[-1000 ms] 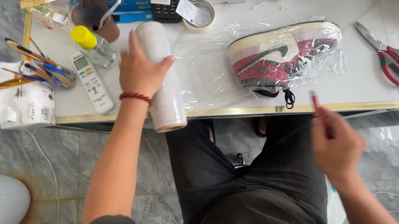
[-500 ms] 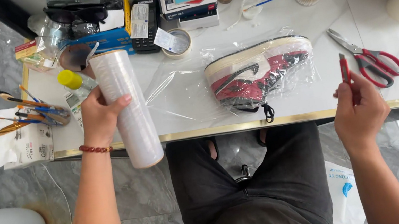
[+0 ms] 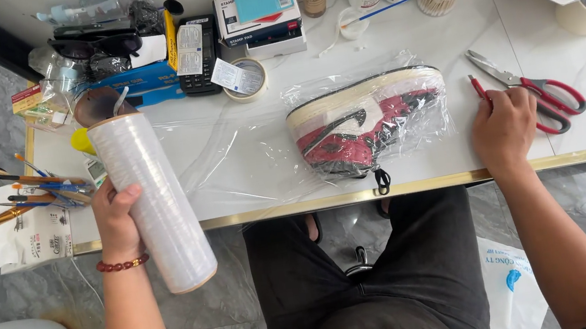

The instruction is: The person holds a sneaker and uses a small brush to apply a liquid along the midsole edge, dipping the brush in a small cup. They then wrap the entire shoe with a roll of clear plastic wrap, rotating the shoe to cover it, and set the wrapped shoe on the workbench.

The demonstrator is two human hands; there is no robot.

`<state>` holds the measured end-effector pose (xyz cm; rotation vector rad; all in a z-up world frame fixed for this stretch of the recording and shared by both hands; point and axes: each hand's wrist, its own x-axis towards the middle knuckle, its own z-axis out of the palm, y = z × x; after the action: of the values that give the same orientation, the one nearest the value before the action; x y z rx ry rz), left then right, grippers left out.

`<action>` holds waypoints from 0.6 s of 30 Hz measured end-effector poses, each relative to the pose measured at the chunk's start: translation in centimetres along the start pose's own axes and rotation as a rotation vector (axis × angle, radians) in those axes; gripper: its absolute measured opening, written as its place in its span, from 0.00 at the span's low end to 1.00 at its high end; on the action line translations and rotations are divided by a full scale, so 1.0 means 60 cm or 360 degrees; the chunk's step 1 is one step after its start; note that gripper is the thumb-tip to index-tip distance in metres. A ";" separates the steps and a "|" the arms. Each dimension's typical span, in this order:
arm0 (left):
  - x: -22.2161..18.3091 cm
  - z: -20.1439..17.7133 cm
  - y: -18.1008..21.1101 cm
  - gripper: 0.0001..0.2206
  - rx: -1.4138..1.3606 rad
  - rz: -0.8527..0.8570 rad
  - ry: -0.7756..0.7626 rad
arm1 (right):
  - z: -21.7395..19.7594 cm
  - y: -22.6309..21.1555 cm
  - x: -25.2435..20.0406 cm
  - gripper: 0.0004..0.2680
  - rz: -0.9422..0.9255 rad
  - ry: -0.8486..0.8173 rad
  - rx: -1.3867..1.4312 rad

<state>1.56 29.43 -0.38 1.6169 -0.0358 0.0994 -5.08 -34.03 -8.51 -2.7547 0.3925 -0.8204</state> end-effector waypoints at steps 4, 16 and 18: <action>-0.003 -0.006 0.009 0.30 -0.0150 -0.0167 0.0030 | -0.018 -0.020 0.004 0.08 -0.0044 0.0008 -0.0147; -0.014 -0.019 0.031 0.34 -0.0324 -0.0114 -0.0016 | -0.094 -0.340 0.069 0.22 -0.1260 -0.0693 0.0335; -0.027 -0.033 0.045 0.35 -0.0256 -0.0091 0.0034 | -0.088 -0.346 0.065 0.22 -0.1258 -0.0738 0.0281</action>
<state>-0.40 31.23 2.26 1.4547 0.0187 0.0681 -1.08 -16.68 3.98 -2.7786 -0.8516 -0.2852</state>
